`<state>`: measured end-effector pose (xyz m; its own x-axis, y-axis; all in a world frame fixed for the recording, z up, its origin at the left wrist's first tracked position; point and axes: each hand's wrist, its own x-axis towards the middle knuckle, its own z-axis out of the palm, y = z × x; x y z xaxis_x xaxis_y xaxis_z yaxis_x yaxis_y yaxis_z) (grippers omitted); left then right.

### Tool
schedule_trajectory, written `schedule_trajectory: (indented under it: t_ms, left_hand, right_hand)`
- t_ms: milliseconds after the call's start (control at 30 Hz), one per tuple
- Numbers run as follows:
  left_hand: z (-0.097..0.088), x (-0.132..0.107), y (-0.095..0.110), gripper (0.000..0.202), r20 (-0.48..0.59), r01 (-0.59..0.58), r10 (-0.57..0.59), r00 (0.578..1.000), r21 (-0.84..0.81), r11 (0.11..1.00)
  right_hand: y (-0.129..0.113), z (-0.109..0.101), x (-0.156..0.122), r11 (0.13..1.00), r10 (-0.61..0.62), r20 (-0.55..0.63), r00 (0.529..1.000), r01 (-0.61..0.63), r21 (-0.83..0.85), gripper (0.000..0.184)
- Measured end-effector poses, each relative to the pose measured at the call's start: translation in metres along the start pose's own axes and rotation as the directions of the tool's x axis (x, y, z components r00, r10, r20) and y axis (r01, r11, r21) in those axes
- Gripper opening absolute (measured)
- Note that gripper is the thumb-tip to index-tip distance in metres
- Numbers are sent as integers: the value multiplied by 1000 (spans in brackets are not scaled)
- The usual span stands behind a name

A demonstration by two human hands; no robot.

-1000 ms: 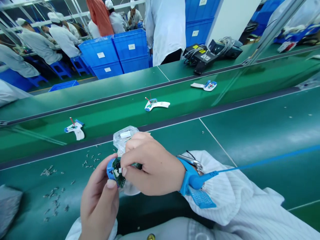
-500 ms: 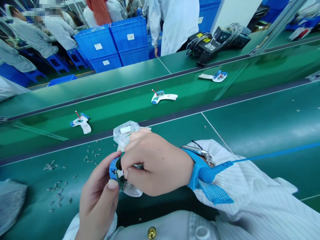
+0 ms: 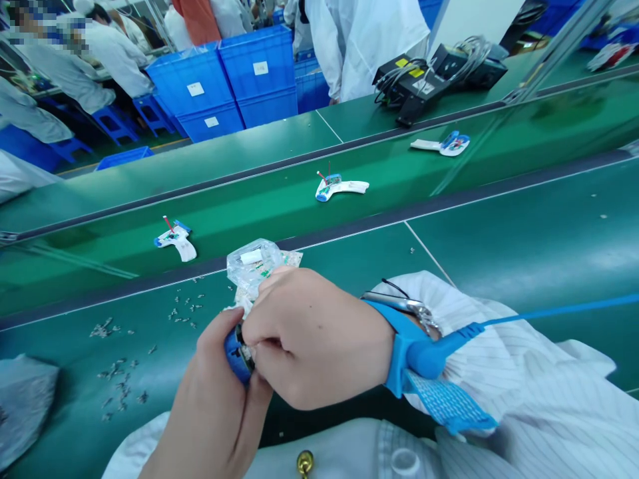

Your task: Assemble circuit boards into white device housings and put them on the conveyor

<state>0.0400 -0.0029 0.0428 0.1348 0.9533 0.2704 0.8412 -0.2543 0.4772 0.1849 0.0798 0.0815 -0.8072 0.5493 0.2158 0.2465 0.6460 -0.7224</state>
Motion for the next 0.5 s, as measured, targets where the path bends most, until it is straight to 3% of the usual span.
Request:
schedule_trajectory:
  t_ms: [100, 167, 233, 267, 333, 433, 500]
  left_hand:
    - [2, 9, -5, 41, 37, -95, 95, 995, 11, 995]
    - [7, 17, -12, 49, 98, -114, 111, 989, 20, 993]
    - [14, 24, -20, 59, 124, -75, 68, 990, 46, 996]
    - [17, 27, -22, 65, 110, -47, 41, 993, 48, 998]
    - [21, 30, -27, 71, 49, 15, -15, 999, 0, 1000]
    - [20, 31, -31, 65, -30, 94, -97, 995, -98, 991]
    - [17, 32, -34, 53, -20, 56, -60, 998, -175, 983]
  right_hand:
    - [4, 2, 0, 999, -10, -18, 1000, 11, 31, 30]
    - [18, 3, 4, 1000, 22, 36, 999, -23, 14, 29]
    - [43, 0, 14, 979, 170, 50, 984, -163, -122, 26]
    - [60, -5, 20, 939, 272, 3, 962, -265, -220, 23]
    - [99, -23, 34, 775, 460, -234, 856, -516, -364, 23]
    - [160, -61, 46, 565, 556, -478, 680, -731, -382, 28]
    - [195, -85, 43, 424, 608, -571, 551, -834, -353, 29]
